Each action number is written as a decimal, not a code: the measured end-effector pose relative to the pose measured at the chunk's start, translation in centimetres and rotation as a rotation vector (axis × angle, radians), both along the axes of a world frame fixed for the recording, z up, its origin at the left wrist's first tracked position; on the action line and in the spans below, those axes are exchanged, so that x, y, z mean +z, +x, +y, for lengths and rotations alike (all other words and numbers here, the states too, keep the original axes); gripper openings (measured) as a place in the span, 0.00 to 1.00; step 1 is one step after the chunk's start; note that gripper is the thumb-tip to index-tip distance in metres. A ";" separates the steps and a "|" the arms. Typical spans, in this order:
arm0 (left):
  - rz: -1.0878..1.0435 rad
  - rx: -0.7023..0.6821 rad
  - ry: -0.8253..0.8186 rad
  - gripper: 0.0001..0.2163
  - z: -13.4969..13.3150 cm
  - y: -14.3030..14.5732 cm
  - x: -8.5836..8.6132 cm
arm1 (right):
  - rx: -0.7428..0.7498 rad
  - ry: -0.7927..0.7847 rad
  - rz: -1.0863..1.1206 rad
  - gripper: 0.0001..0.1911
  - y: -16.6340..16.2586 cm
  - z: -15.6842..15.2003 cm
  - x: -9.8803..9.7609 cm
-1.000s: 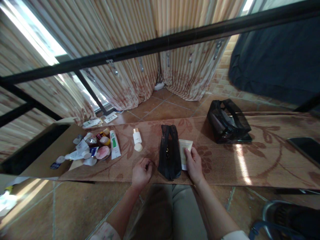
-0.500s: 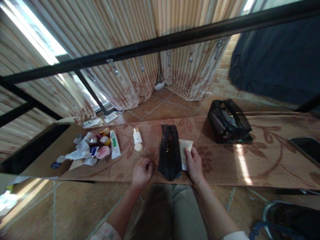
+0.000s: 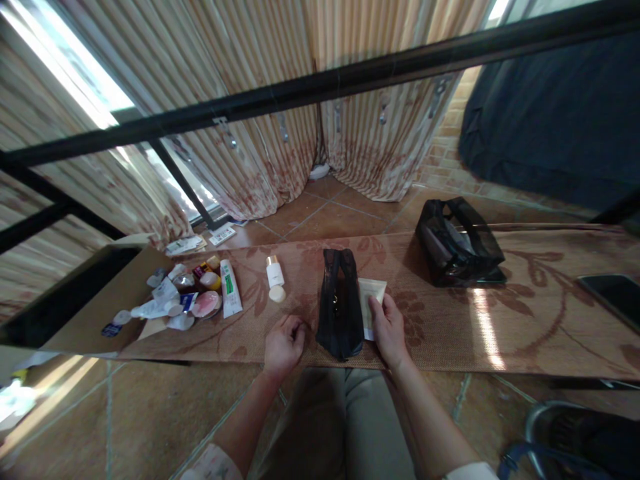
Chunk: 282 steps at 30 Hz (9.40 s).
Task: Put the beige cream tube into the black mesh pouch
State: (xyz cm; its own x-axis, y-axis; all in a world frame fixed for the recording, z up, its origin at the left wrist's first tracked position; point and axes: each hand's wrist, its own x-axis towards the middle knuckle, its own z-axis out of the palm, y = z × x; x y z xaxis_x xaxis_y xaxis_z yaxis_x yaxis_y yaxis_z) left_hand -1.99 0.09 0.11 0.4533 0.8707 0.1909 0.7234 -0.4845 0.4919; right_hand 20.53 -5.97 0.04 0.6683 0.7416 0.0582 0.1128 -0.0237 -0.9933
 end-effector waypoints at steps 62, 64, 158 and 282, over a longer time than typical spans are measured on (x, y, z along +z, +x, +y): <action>-0.015 0.006 -0.010 0.07 -0.2 0.1 0.3 | 0.045 0.022 -0.003 0.19 0.0 -0.1 -0.4; -0.025 0.000 -0.009 0.07 -0.2 0.0 0.3 | 0.044 0.023 -0.012 0.19 0.0 -0.1 -0.4; -0.009 0.012 -0.019 0.08 -0.2 0.0 0.3 | 0.060 0.027 0.017 0.21 -0.1 -0.1 -0.3; 0.017 0.012 0.000 0.07 -0.5 -0.1 0.7 | -0.126 0.266 -0.187 0.15 -1.4 0.8 13.1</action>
State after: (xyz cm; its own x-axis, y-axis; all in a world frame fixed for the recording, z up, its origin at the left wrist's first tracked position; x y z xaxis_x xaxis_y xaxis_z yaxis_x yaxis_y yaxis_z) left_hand -2.11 -0.41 0.81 0.4461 0.8760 0.1832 0.7376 -0.4758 0.4791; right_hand 19.18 -5.18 13.12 0.7129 0.5964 0.3688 0.3066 0.2080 -0.9289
